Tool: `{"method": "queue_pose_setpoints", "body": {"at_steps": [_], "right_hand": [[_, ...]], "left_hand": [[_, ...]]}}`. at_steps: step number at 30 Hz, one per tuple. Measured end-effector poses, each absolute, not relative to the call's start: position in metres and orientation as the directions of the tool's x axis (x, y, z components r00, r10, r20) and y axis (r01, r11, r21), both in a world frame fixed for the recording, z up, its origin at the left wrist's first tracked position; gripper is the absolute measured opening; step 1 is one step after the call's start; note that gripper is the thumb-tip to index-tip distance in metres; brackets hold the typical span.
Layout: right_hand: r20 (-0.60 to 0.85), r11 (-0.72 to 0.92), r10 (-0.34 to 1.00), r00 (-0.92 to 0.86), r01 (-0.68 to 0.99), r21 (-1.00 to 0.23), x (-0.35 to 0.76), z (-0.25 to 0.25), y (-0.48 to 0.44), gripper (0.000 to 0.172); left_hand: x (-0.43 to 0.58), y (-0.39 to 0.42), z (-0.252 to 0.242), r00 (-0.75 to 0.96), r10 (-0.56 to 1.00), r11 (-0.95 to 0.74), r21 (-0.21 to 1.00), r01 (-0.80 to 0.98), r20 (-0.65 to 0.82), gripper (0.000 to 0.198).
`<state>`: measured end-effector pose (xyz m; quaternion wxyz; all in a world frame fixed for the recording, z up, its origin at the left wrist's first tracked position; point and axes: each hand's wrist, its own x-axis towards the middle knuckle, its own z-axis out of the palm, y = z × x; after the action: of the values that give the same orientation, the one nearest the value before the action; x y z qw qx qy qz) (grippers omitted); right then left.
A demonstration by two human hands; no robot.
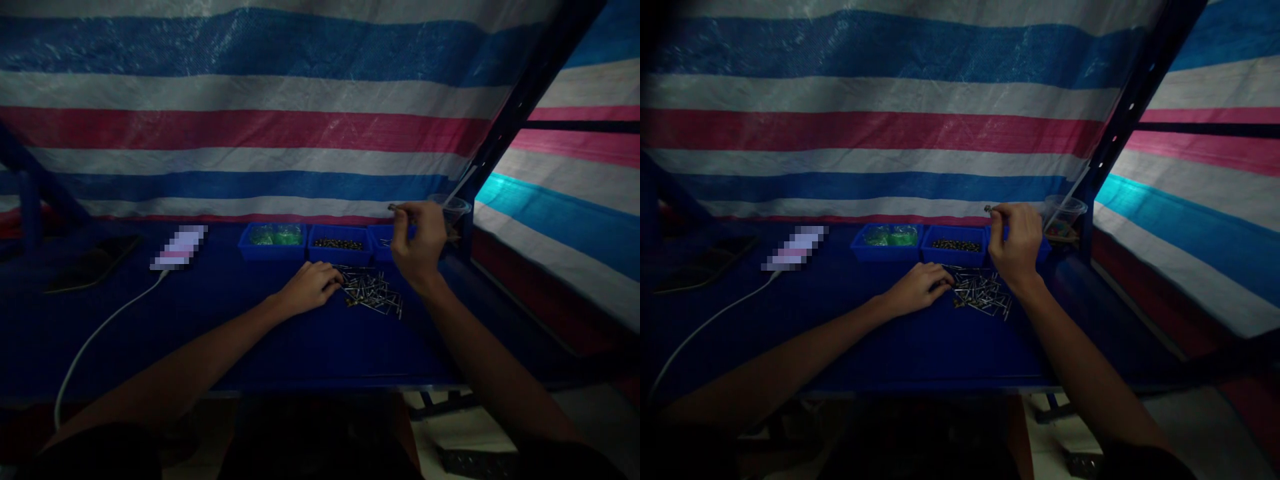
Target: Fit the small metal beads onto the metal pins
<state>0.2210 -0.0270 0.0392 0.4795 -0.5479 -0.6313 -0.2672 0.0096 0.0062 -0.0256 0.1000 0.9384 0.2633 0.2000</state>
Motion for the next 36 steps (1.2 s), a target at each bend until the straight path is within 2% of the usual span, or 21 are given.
{"method": "queue_pose_setpoints", "body": {"at_steps": [3,5,12,15,19,25,30,36], "right_hand": [[0.797,0.143,0.604,-0.023,0.986,-0.08,0.225,0.028,-0.012,0.028],[0.711,0.143,0.699,-0.08,0.989,-0.03,0.224,0.017,-0.007,0.029],[0.5,0.391,0.817,-0.287,0.913,-0.114,0.207,0.006,-0.021,0.025],[0.444,0.437,0.827,-0.345,0.891,-0.121,0.204,0.007,-0.023,0.023],[0.439,0.429,0.835,-0.332,0.892,-0.141,0.205,0.005,-0.021,0.022],[0.431,0.443,0.834,-0.344,0.883,-0.152,0.202,0.007,-0.027,0.021],[0.429,0.553,0.781,-0.454,0.822,-0.137,0.195,0.006,-0.034,0.021],[0.493,0.523,0.774,-0.397,0.84,-0.144,0.186,0.004,-0.035,0.016]], "left_hand": [[0.013,0.006,-0.027,0.76,0.568,-0.823,0.239,0.516,0.316,0.015],[0.015,0.006,-0.027,0.741,0.598,-0.801,0.239,0.548,0.305,0.015],[0.016,0.003,-0.027,0.744,0.611,-0.791,0.226,0.568,0.271,0.013],[0.016,0.006,-0.028,0.727,0.63,-0.776,0.261,0.574,0.274,0.014],[0.019,0.01,-0.028,0.72,0.659,-0.745,0.326,0.583,0.219,0.019],[0.022,0.011,-0.03,0.729,0.642,-0.766,0.252,0.592,0.239,0.018],[0.018,0.015,-0.029,0.63,0.717,-0.692,0.408,0.595,0.298,0.029],[0.017,0.015,-0.026,0.589,0.7,-0.702,0.543,0.461,0.404,0.036]]}}
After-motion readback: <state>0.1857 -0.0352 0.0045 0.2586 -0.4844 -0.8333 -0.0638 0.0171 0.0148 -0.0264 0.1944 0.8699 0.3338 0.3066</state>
